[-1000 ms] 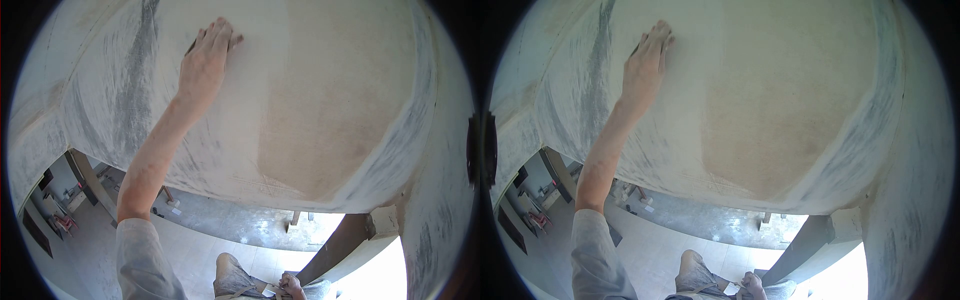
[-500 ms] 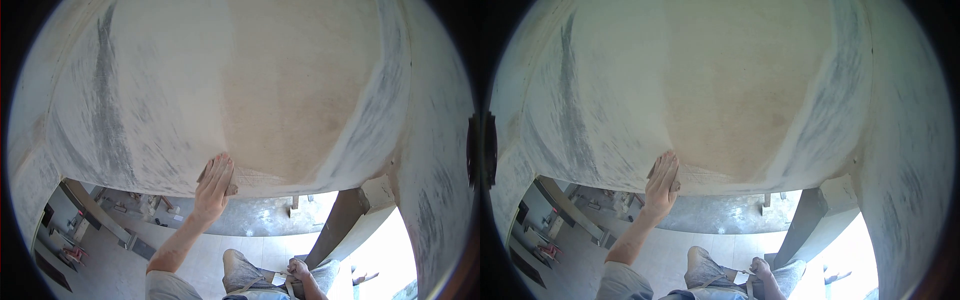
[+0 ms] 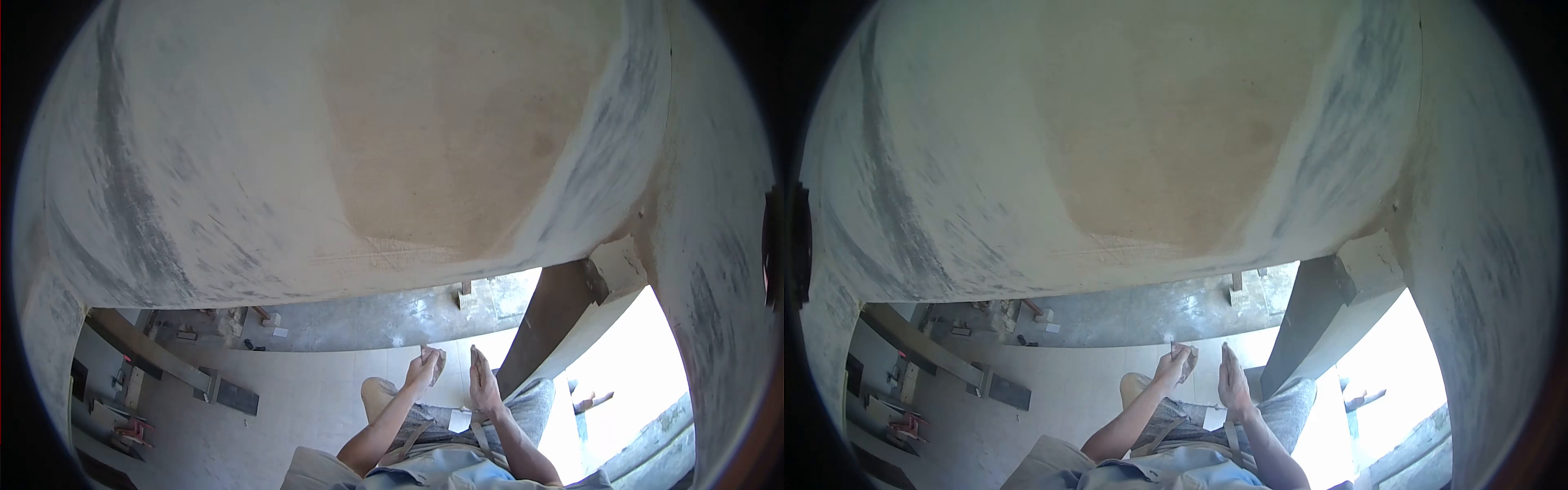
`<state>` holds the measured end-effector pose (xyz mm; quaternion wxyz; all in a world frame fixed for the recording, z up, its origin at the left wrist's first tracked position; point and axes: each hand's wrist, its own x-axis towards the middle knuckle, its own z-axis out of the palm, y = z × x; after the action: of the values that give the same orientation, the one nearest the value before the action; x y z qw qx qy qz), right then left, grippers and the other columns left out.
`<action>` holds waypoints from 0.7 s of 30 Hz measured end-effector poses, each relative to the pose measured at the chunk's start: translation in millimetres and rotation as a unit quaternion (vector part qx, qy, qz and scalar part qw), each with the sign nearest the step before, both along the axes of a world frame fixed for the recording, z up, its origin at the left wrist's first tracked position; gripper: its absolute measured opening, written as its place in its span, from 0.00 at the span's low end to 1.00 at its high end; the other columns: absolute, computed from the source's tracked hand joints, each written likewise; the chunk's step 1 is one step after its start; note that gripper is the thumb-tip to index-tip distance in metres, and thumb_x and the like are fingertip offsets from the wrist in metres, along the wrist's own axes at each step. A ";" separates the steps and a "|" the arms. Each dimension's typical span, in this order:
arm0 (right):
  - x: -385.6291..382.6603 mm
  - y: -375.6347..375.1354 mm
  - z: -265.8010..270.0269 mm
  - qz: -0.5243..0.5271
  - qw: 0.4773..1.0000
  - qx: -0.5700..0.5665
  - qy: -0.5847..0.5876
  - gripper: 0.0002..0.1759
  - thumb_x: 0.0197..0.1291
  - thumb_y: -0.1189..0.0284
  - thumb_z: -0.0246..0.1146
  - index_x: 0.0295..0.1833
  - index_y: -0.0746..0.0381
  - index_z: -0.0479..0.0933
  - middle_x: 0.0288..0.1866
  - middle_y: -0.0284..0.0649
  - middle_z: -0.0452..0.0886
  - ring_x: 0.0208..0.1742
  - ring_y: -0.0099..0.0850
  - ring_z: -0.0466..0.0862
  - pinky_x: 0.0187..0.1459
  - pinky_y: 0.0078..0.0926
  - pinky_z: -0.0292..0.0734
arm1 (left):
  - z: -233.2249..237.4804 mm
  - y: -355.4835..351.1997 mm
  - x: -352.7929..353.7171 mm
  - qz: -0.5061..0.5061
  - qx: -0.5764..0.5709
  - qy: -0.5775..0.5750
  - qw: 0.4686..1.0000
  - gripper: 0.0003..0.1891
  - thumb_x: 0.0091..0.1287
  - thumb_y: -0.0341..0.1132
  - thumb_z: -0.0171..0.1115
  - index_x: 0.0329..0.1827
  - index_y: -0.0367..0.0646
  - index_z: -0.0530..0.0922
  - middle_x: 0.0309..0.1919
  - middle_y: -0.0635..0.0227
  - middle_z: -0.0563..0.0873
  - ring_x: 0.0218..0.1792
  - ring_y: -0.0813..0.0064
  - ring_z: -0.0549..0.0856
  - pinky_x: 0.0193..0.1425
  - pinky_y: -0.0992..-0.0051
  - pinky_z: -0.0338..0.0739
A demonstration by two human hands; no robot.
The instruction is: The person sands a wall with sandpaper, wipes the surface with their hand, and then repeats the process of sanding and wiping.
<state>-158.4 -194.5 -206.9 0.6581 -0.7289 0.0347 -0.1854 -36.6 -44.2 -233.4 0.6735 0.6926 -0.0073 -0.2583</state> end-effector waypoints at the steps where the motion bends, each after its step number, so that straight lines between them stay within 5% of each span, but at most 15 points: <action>1: 5.7 5.5 7.1 -0.046 0.993 -0.096 -0.044 0.26 0.71 0.81 0.45 0.73 0.73 0.55 0.73 0.61 0.63 0.75 0.49 0.64 0.74 0.38 0.58 | -22.9 -2.2 -3.0 -0.020 -0.069 0.060 0.996 0.16 0.75 0.45 0.55 0.54 0.44 0.80 0.34 0.72 0.85 0.32 0.79 0.82 0.36 0.79 0.75; 2: 4.8 8.5 22.5 -0.003 0.992 -0.122 -0.031 0.29 0.68 0.87 0.41 0.74 0.75 0.50 0.77 0.59 0.56 0.79 0.43 0.58 0.78 0.34 0.50 | -39.6 -5.0 -4.5 -0.039 -0.133 0.122 0.983 0.15 0.75 0.45 0.55 0.53 0.45 0.79 0.33 0.75 0.83 0.30 0.82 0.80 0.34 0.79 0.74; 3: 4.8 13.1 28.0 0.008 0.987 -0.151 -0.058 0.29 0.68 0.87 0.43 0.74 0.74 0.51 0.76 0.59 0.58 0.78 0.46 0.60 0.77 0.36 0.52 | -49.6 -7.4 -12.0 -0.056 -0.192 0.188 0.962 0.14 0.75 0.46 0.55 0.52 0.47 0.79 0.32 0.77 0.82 0.27 0.84 0.78 0.32 0.80 0.72; 6: 9.0 17.4 -14.8 0.051 0.970 -0.239 0.014 0.28 0.71 0.74 0.46 0.75 0.65 0.55 0.76 0.50 0.62 0.75 0.52 0.62 0.74 0.44 0.57 | -30.7 -26.9 -41.0 0.031 -0.187 0.253 0.949 0.16 0.76 0.48 0.53 0.53 0.46 0.77 0.40 0.72 0.84 0.35 0.79 0.83 0.38 0.76 0.77; 8: 9.4 10.1 -48.4 -0.010 0.971 -0.221 0.092 0.26 0.71 0.74 0.47 0.73 0.68 0.60 0.74 0.54 0.64 0.74 0.51 0.64 0.74 0.41 0.59 | -41.2 -27.6 -41.8 0.008 -0.163 0.263 0.951 0.17 0.77 0.48 0.51 0.54 0.46 0.76 0.44 0.70 0.85 0.42 0.76 0.85 0.44 0.73 0.80; 10: 11.4 2.5 -84.4 -0.063 0.975 -0.029 0.212 0.27 0.71 0.73 0.46 0.72 0.72 0.59 0.72 0.59 0.66 0.73 0.50 0.66 0.73 0.39 0.60 | -66.7 -18.0 -44.9 -0.014 -0.147 0.264 0.953 0.17 0.77 0.48 0.49 0.56 0.44 0.74 0.47 0.68 0.84 0.47 0.74 0.84 0.49 0.71 0.81; 16: -14.1 26.4 -81.1 0.030 0.975 -0.203 0.087 0.25 0.71 0.73 0.46 0.71 0.72 0.60 0.71 0.59 0.67 0.73 0.51 0.66 0.73 0.39 0.60 | -71.1 -9.6 -50.8 -0.027 -0.161 0.253 0.954 0.21 0.78 0.50 0.46 0.60 0.43 0.73 0.53 0.63 0.82 0.53 0.67 0.83 0.58 0.63 0.78; 21: -8.4 21.1 -110.1 -0.015 0.971 -0.186 0.148 0.26 0.69 0.73 0.49 0.70 0.71 0.61 0.70 0.58 0.67 0.73 0.51 0.66 0.72 0.39 0.61 | -90.4 -5.0 -52.0 -0.007 -0.139 0.277 0.951 0.20 0.78 0.49 0.46 0.61 0.44 0.72 0.55 0.62 0.81 0.56 0.66 0.81 0.60 0.62 0.77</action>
<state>-166.9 -173.4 -317.0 0.4962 -0.8570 0.1076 -0.0883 -88.6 -49.2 -323.8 0.7372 0.4931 0.1388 -0.4405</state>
